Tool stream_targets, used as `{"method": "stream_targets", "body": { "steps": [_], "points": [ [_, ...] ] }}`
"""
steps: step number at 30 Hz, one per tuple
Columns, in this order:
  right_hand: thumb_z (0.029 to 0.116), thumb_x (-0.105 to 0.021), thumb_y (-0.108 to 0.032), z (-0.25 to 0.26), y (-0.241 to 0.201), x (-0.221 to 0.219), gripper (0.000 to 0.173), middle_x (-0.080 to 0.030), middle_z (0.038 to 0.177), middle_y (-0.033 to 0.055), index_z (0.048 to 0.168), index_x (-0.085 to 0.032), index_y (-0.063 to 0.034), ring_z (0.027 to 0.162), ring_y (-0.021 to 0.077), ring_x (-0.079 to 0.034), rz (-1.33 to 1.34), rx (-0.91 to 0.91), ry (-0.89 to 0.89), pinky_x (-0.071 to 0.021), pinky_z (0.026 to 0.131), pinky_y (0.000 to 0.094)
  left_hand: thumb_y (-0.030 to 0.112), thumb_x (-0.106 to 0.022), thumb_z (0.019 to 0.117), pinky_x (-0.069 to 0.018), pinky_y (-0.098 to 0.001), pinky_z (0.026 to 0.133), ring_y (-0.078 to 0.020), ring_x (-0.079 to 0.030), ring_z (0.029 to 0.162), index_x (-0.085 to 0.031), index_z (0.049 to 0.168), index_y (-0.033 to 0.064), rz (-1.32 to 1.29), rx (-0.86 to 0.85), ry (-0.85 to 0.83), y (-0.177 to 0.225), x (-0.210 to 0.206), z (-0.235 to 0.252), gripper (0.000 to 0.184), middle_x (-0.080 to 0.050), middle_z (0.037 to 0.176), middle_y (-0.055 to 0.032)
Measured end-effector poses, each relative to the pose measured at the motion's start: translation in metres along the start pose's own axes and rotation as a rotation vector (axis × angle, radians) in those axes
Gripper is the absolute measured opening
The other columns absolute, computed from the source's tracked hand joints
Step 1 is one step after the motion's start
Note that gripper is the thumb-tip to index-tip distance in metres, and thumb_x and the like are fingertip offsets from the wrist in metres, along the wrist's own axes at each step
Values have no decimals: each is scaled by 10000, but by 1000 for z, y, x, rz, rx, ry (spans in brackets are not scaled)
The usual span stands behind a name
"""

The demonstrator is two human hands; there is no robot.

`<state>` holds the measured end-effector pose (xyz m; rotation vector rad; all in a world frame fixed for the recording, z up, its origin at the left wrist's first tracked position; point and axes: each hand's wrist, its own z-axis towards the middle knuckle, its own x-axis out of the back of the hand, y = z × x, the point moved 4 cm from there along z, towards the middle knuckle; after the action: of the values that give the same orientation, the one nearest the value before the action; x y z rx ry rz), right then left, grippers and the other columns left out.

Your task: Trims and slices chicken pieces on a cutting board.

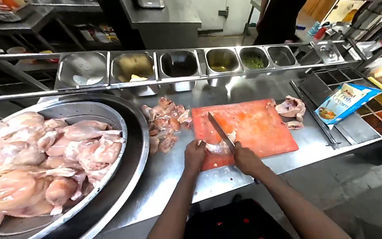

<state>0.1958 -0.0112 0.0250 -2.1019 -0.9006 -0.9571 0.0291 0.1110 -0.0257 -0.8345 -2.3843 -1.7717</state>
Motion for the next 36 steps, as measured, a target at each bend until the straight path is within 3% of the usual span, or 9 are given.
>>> {"method": "stream_targets", "body": {
  "steps": [8, 12, 16, 21, 26, 28, 31, 33, 36],
  "points": [
    [1038, -519, -230, -10, 4, -1, 304, -663, 937, 154, 1295, -445, -85, 885, 353, -713, 0, -7, -23, -581, 763, 532, 305, -593, 1059, -567, -349, 578, -165, -653, 594, -707, 1011, 47, -79, 34, 41, -2, 0, -4, 286, -693, 736, -64],
    [1055, -473, -226, -55, 24, -4, 375, -672, 1056, 208, 1392, -418, -70, 994, 410, -700, -6, -80, -137, -568, 831, 587, 295, -598, 1057, -580, -355, 591, -165, -669, 599, -708, 1016, 41, -111, 54, 70, -7, 0, 2, 280, -712, 755, -70],
    [1019, -523, -216, -92, 52, -2, 384, -661, 998, 207, 1355, -425, -58, 935, 407, -700, -7, -113, -225, -568, 788, 580, 288, -588, 1063, -560, -332, 551, -161, -649, 576, -701, 1015, 29, -124, 62, 48, -7, 1, 5, 287, -692, 731, -72],
    [1020, -533, -184, -30, 4, 7, 466, -653, 1161, 251, 1438, -410, -18, 1082, 436, -669, 20, -26, -132, -536, 893, 617, 252, -601, 1057, -521, -291, 522, -137, -599, 552, -706, 1054, 21, -106, 83, -114, 1, 10, 5, 253, -667, 744, -68],
    [1047, -531, -247, 19, -13, 20, 346, -686, 1008, 200, 1343, -473, -78, 909, 396, -715, 93, 26, 11, -579, 764, 587, 254, -620, 1047, -524, -293, 510, -147, -611, 558, -704, 1049, 26, -101, 60, -130, -1, 20, 11, 243, -676, 750, -77],
    [1073, -493, -296, 23, 18, 19, 371, -687, 973, 200, 1374, -491, -79, 839, 372, -715, 197, 22, 30, -583, 739, 573, 305, -641, 1032, -565, -358, 621, -167, -662, 670, -732, 1067, 78, 108, -27, -62, -1, 26, 11, 247, -715, 828, -66],
    [1074, -461, -292, 15, 47, 18, 348, -678, 892, 175, 1359, -483, -95, 717, 325, -707, 212, -42, 89, -591, 668, 525, 356, -691, 965, -516, -571, 986, -321, -644, 1135, -738, 1212, 155, 481, -341, 118, 1, 27, 1, 322, -688, 1209, -117],
    [1068, -479, -281, 1, 46, 16, 328, -672, 839, 162, 1333, -489, -89, 696, 320, -701, 189, -17, 135, -587, 650, 522, 364, -694, 894, -456, -593, 1051, -352, -564, 1264, -752, 1187, 190, 574, -689, 162, 1, 16, -5, 346, -660, 1300, -93],
    [1067, -493, -286, -25, 21, 15, 332, -682, 879, 156, 1336, -494, -92, 832, 350, -711, 100, 41, 106, -574, 752, 548, 416, -728, 901, -501, -532, 1044, -258, -593, 1263, -752, 1139, 208, 602, -958, -59, 12, -9, -3, 317, -675, 1278, -27]
  ]
}}
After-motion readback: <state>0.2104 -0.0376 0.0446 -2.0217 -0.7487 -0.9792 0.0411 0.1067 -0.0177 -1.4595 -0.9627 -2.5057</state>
